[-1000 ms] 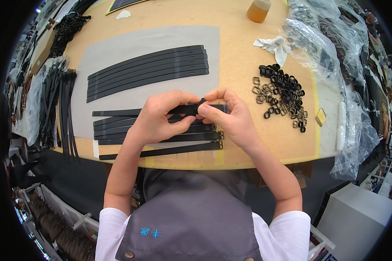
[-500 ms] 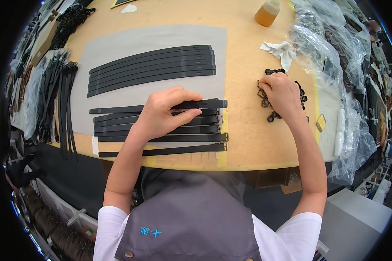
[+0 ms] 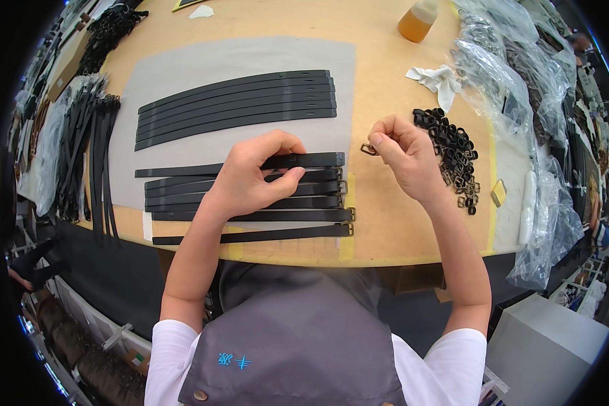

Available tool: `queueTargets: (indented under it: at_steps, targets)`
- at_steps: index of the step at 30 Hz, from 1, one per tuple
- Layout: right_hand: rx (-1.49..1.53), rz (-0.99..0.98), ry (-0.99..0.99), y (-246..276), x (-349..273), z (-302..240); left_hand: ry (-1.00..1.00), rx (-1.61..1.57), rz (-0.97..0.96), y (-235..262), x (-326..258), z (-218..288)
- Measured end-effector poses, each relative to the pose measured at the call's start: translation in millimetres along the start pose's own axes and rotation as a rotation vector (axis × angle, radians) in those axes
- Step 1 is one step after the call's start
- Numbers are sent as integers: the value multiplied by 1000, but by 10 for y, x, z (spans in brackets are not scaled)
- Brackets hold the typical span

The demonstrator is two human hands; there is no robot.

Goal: The person assembles black belts by inserting metal buckles into the ends of the straps. They pick up a belt and a buckle, thread the buckle through the belt's end, and then place the finished belt onto a stack on the table. This process is repeated continuously throughout the video.

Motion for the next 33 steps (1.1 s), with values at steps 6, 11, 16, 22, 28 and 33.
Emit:
queueTargets:
  at_steps: [6,11,16,22,28,33]
  targets:
    - [183,-201,32,-299,-202,-162,-96,-20,72,49,11,93]
    - [267,-338,33,-419,-294,-156,-46,-41,-6,67,-2,159]
    - [-34,-400,73,-494,-335,-265,-46,12,-97,-1,-26,179]
    - [-169,-447,105,-624,-374,-256,-54,47,-178,-87,-67,255]
    - [-84,-433,-53,-804,-422,-259,-45,61,-224,-172,-88,346]
    - [-23,-337,-41,-785,-459,-243,1,71,-255,-200,-106,351]
Point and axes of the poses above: each hand's wrist, its own x-axis towards the middle knuckle, its own y-axis out of the back of the hand, z = x × y, the point moved 8 cm from there along x, towards the middle knuckle, and after that the axes turned 13 degrees about x, right-handed, at the moved point
